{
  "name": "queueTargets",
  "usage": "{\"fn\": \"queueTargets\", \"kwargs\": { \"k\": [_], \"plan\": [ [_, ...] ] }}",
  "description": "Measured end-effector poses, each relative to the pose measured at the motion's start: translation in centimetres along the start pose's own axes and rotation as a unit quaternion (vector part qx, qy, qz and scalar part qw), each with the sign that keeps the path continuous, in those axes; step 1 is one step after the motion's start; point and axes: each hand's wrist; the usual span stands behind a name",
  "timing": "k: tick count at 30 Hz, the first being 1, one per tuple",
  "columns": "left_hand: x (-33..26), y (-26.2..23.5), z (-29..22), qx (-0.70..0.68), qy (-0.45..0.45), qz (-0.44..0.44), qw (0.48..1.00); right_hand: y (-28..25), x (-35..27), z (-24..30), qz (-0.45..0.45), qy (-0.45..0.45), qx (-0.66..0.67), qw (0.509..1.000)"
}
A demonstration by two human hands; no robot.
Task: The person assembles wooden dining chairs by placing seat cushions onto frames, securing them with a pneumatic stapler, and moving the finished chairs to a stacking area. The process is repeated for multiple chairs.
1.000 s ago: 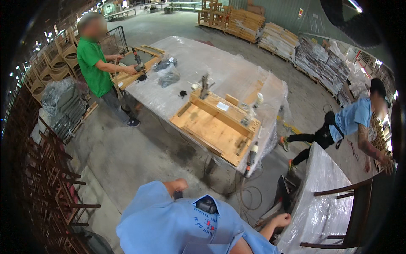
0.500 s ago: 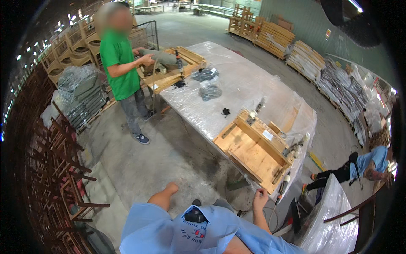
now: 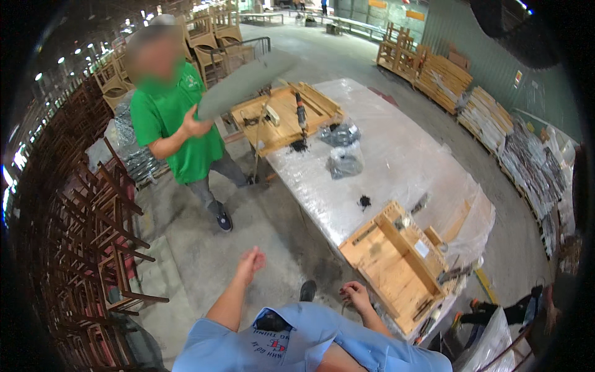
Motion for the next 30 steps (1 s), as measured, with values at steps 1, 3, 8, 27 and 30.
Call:
{"fn": "queueTargets", "kwargs": {
  "k": [1, 3, 8, 27, 30],
  "plan": [
    [-0.2, 4.9, -4.4, -0.019, 0.023, 0.034, 0.999, -0.2, 0.8, 2.6, 0.018, 0.017, 0.021, 0.999],
    [-1.3, 11.6, -11.6, -0.094, 0.075, 0.107, 0.987, -0.6, 4.0, 8.0, 0.103, -0.020, 0.072, 0.992],
    [-3.7, 18.7, -17.6, -0.301, 0.104, 0.209, 0.924, 1.1, 16.0, 23.1, 0.346, -0.154, 0.244, 0.893],
    [-8.2, -2.4, -5.5, -0.154, -0.235, 0.214, 0.936, 1.0, -2.4, 13.6, 0.039, -0.180, 0.147, 0.972],
    [-4.5, -2.0, -7.6, -0.023, -0.261, 0.281, 0.923, 1.8, -12.4, 3.6, -0.032, -0.172, 0.380, 0.908]
  ]
}}
Point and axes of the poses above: each hand's wrist, its own x-axis towards the middle knuckle, its own y-axis out of the palm, z = x × y, and after that the axes turned 15 degrees about -x, right-handed
